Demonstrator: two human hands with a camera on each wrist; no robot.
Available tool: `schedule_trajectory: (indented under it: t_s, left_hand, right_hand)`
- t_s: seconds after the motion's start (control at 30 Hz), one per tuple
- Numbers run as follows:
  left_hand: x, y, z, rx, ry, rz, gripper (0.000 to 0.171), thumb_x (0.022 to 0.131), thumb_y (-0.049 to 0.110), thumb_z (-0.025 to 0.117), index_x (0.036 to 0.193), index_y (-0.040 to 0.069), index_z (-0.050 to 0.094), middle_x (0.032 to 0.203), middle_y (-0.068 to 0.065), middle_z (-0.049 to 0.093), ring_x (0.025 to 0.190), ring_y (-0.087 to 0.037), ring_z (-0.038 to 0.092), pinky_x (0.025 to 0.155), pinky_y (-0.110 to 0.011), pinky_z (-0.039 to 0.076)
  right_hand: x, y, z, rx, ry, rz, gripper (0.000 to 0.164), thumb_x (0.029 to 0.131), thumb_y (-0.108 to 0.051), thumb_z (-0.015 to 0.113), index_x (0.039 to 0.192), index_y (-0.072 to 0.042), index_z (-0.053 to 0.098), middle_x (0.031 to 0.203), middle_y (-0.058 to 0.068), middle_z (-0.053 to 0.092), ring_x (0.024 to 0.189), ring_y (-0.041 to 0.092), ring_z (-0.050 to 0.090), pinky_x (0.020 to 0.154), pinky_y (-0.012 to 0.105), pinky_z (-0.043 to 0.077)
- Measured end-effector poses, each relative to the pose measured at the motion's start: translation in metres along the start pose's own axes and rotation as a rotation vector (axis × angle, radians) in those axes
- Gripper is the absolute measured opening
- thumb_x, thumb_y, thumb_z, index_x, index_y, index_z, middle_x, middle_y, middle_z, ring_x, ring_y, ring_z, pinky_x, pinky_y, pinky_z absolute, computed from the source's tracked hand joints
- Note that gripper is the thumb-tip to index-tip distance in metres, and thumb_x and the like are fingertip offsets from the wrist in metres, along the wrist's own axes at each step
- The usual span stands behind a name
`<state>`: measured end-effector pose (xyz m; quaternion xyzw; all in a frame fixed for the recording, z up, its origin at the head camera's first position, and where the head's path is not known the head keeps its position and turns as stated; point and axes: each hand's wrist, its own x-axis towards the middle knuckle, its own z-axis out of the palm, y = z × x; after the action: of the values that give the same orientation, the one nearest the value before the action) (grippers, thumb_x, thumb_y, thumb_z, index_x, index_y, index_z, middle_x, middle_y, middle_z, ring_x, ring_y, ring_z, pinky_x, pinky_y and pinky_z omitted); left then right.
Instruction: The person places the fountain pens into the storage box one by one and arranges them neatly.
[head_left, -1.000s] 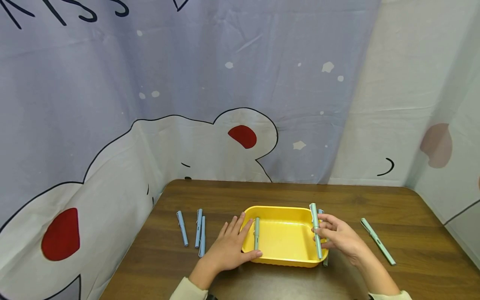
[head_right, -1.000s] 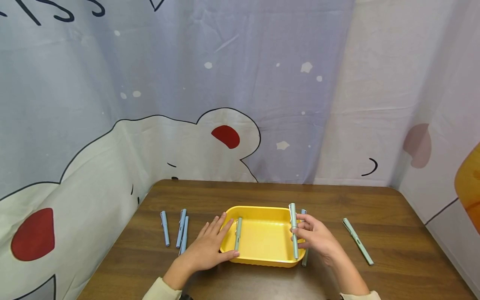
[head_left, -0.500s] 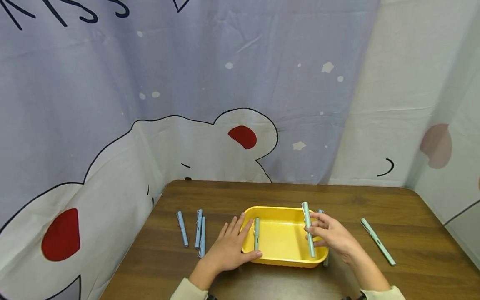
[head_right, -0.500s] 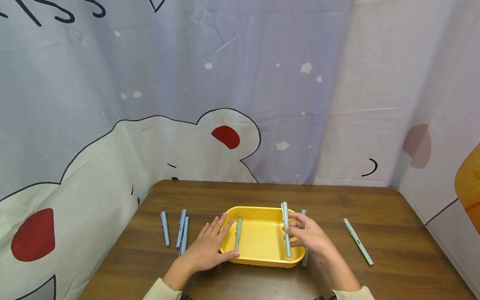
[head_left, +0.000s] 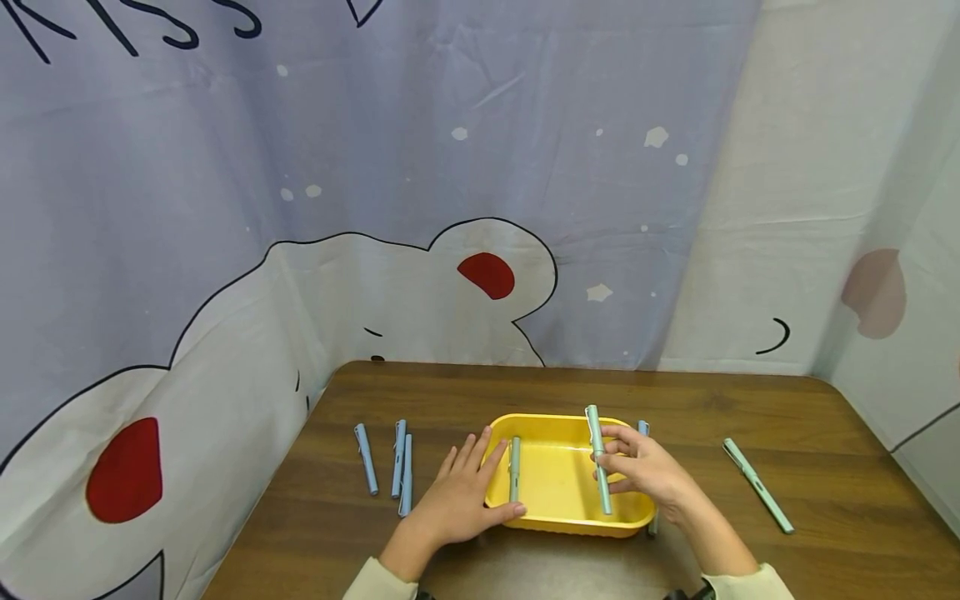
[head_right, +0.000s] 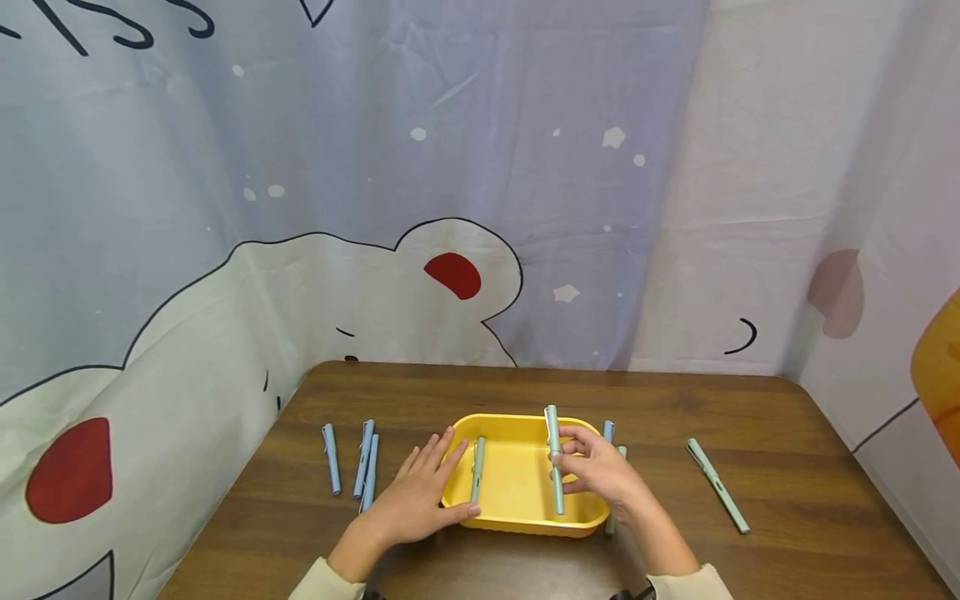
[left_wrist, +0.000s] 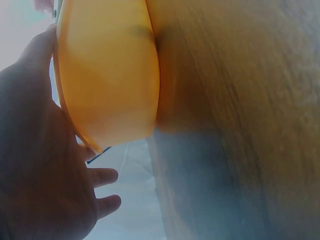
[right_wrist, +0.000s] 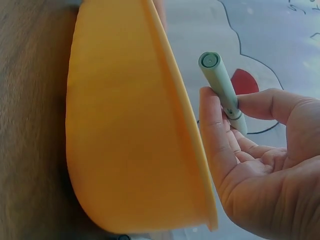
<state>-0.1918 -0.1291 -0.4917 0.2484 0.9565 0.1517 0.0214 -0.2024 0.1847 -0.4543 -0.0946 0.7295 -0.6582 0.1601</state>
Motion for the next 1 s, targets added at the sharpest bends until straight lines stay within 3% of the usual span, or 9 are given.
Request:
schedule_trajectory:
  t_s: [0.37,1.0]
  left_hand:
    - [0.0,-0.001,0.002,0.001,0.01,0.0,0.094,0.092,0.074,0.049,0.163,0.017,0.023,0.17,-0.012,0.009,0.154,-0.039,0.018,0.12,-0.061,0.02]
    - [0.001,0.0,0.002,-0.013,0.012,-0.004,0.092,0.093,0.07,0.052,0.163,0.017,0.024,0.17,-0.013,0.009,0.153,-0.041,0.018,0.12,-0.062,0.019]
  right_hand:
    - [0.013,0.007,0.016,0.028,0.015,-0.005,0.063,0.095,-0.005,0.064,0.149,0.006,0.035,0.105,0.012,0.056,0.091,0.028,0.07,0.075,0.045,0.061]
    - [0.03,0.016,0.043,0.014,0.09,0.048,0.062,0.09,0.001,0.065,0.147,0.005,0.04,0.103,0.015,0.056,0.08,0.022,0.066,0.068,0.043,0.062]
